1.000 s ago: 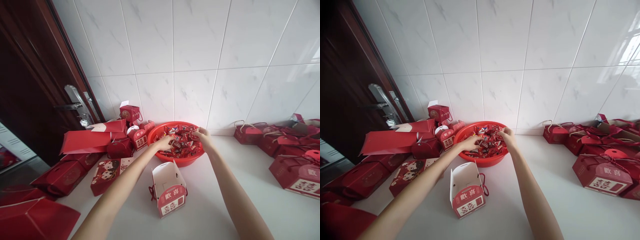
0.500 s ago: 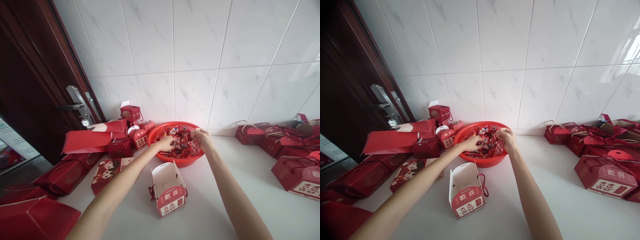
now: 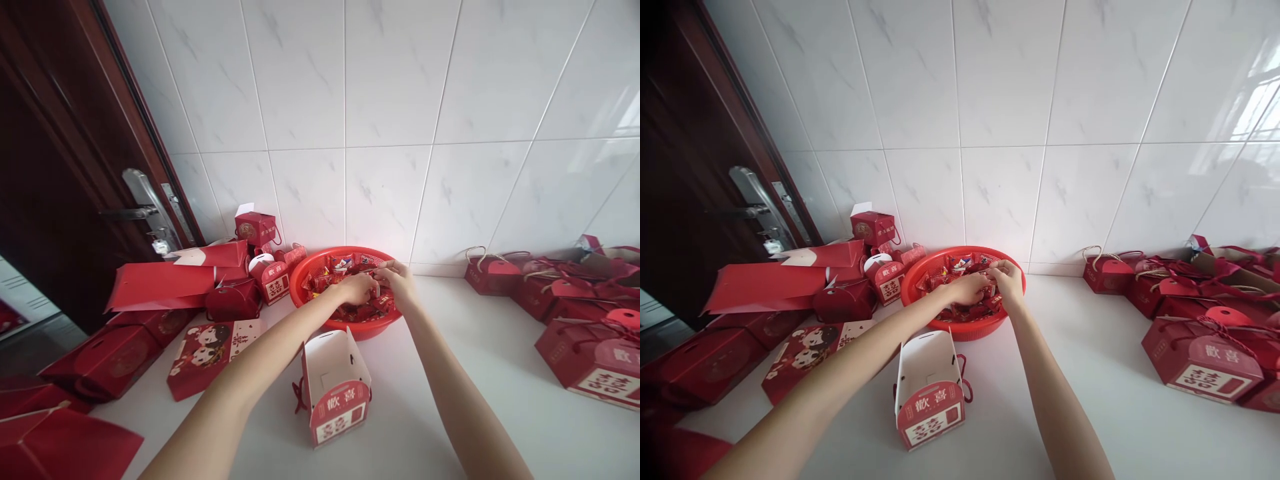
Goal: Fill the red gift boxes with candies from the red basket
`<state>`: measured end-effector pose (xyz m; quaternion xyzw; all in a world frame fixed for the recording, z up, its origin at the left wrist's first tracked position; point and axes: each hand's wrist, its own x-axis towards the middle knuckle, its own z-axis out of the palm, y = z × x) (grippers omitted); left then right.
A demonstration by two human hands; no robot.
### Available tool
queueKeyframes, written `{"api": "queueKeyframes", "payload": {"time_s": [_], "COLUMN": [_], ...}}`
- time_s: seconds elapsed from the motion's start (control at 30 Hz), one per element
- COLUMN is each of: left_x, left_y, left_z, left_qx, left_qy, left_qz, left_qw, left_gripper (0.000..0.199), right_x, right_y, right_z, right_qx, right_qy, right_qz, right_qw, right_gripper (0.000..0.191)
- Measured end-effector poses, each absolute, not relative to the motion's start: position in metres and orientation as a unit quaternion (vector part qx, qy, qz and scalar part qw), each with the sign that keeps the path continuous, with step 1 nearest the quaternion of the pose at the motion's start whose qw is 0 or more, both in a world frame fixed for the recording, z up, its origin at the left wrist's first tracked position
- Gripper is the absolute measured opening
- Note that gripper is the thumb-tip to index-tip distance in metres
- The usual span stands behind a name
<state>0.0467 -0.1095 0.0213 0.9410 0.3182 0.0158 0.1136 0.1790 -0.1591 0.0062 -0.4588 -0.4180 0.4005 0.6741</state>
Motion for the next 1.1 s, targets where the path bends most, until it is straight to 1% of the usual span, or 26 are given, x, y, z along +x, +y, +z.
{"api": "queueKeyframes", "payload": {"time_s": [0.23, 0.33, 0.43, 0.53, 0.63, 0.73, 0.9, 1.0, 1.07, 1.1], "left_x": [0.033, 0.03, 0.027, 0.024, 0.025, 0.029, 0.03, 0.03, 0.029, 0.029], "left_y": [-0.106, -0.106, -0.104, -0.103, -0.102, -0.102, -0.101, -0.102, -0.104, -0.105], "left_z": [0.021, 0.021, 0.022, 0.024, 0.024, 0.023, 0.022, 0.022, 0.021, 0.02], "left_qx": [0.906, 0.896, 0.889, 0.875, 0.86, 0.848, 0.834, 0.821, 0.821, 0.829], "left_qy": [0.391, 0.405, 0.415, 0.412, 0.384, 0.348, 0.303, 0.275, 0.279, 0.288], "left_qz": [-0.019, 0.0, 0.07, 0.174, 0.262, 0.319, 0.369, 0.384, 0.353, 0.318], "left_qw": [0.164, 0.183, 0.182, 0.186, 0.212, 0.242, 0.278, 0.321, 0.352, 0.358], "left_gripper": [0.006, 0.019, 0.03, 0.033, 0.037, 0.043, 0.045, 0.045, 0.047, 0.046], "right_x": [0.178, 0.178, 0.178, 0.177, 0.174, 0.173, 0.173, 0.172, 0.172, 0.172], "right_y": [-0.159, -0.16, -0.16, -0.162, -0.165, -0.169, -0.17, -0.169, -0.168, -0.167], "right_z": [0.006, 0.006, 0.007, 0.008, 0.011, 0.014, 0.015, 0.014, 0.014, 0.014], "right_qx": [-0.48, -0.492, -0.504, -0.508, -0.486, -0.46, -0.42, -0.408, -0.403, -0.401], "right_qy": [-0.42, -0.421, -0.42, -0.424, -0.473, -0.503, -0.468, -0.422, -0.368, -0.338], "right_qz": [0.391, 0.381, 0.371, 0.373, 0.398, 0.42, 0.454, 0.449, 0.432, 0.423], "right_qw": [0.664, 0.66, 0.657, 0.651, 0.618, 0.599, 0.631, 0.674, 0.718, 0.739], "right_gripper": [0.018, 0.017, 0.02, 0.029, 0.031, 0.035, 0.04, 0.038, 0.037, 0.036]}}
